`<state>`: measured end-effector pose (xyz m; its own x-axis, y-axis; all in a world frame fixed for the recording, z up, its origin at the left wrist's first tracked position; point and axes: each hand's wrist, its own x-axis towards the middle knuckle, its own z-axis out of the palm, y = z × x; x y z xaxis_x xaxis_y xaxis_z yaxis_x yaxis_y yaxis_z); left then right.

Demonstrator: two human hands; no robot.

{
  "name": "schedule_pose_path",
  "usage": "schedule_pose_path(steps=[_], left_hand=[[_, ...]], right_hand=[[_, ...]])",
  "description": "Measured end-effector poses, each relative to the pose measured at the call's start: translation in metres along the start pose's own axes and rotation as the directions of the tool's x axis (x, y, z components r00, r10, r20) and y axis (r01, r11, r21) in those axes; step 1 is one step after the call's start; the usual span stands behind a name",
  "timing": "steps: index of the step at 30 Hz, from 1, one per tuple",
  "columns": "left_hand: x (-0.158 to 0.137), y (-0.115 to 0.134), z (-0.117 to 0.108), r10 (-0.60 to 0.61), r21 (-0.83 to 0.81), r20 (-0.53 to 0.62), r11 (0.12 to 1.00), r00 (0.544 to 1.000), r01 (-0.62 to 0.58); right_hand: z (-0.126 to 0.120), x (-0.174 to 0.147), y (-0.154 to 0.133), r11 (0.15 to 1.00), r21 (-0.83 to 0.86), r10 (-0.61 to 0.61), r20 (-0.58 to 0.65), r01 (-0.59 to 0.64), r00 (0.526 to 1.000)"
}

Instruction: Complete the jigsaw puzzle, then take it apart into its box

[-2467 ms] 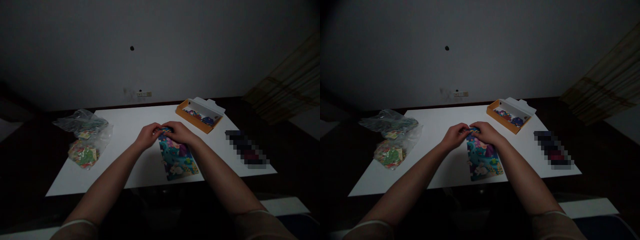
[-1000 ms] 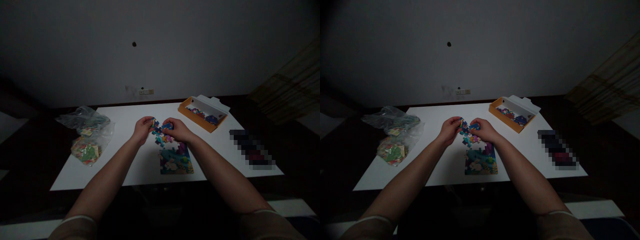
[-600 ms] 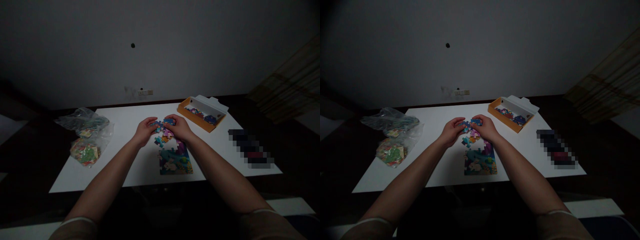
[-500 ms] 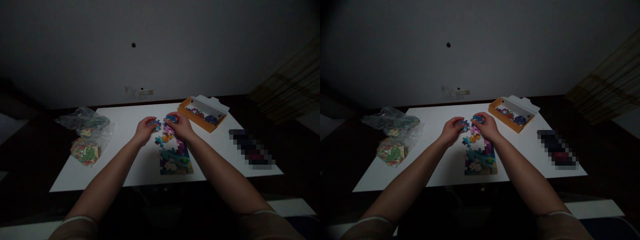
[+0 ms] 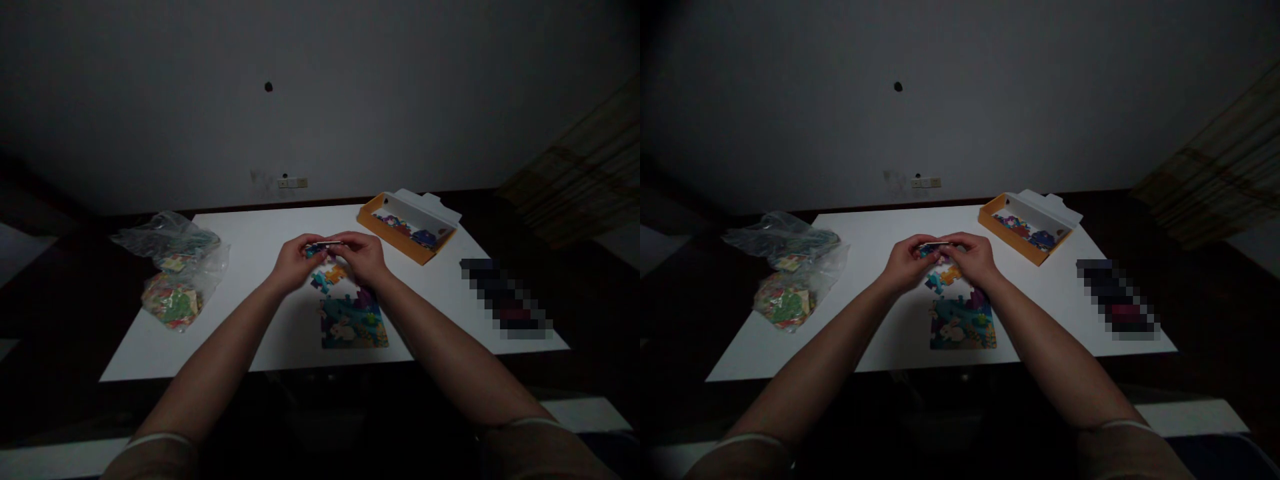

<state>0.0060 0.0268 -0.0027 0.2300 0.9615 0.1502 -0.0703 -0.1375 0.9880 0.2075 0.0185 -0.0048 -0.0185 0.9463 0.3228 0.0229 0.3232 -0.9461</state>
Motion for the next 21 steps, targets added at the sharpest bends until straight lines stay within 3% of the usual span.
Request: schedule_pose_path(steps=[3, 6, 10, 14, 17, 21], left_hand=[[-0.003, 0.01, -0.005, 0.221, 0.306, 0.052, 0.925, 0.974, -0.226], [-0.003, 0.012, -0.01, 0.304, 0.387, 0.091, 0.867, 0.948, -0.316], [0.0, 0.003, -0.011, 0.127, 0.177, -0.022, 0.977, 0.992, -0.121], [0.005, -0.009, -0.006, -0.055, -0.036, -0.098, 0.998, 0.994, 0.051], [0.005, -0.009, -0.002, -0.167, -0.156, -0.051, 0.975, 0.985, 0.158], [0.0, -0.002, -0.001, -0.252, -0.305, 0.071, 0.916, 0.965, 0.261]], right_hand=[[0.001, 0.0, -0.001, 0.994, 0.108, 0.042, -0.081, -0.034, 0.996], [0.002, 0.005, 0.003, 0.983, 0.157, 0.121, -0.148, -0.098, 0.981], [-0.006, 0.013, 0.007, 0.971, 0.181, 0.187, -0.17, -0.155, 0.968], [-0.011, 0.011, 0.001, 0.982, 0.119, 0.161, -0.108, -0.148, 0.981], [-0.006, 0.005, -0.005, 0.993, -0.088, 0.084, -0.003, -0.084, 0.996], [-0.003, 0.001, -0.01, 0.929, -0.364, -0.086, -0.019, 0.074, 0.996]])
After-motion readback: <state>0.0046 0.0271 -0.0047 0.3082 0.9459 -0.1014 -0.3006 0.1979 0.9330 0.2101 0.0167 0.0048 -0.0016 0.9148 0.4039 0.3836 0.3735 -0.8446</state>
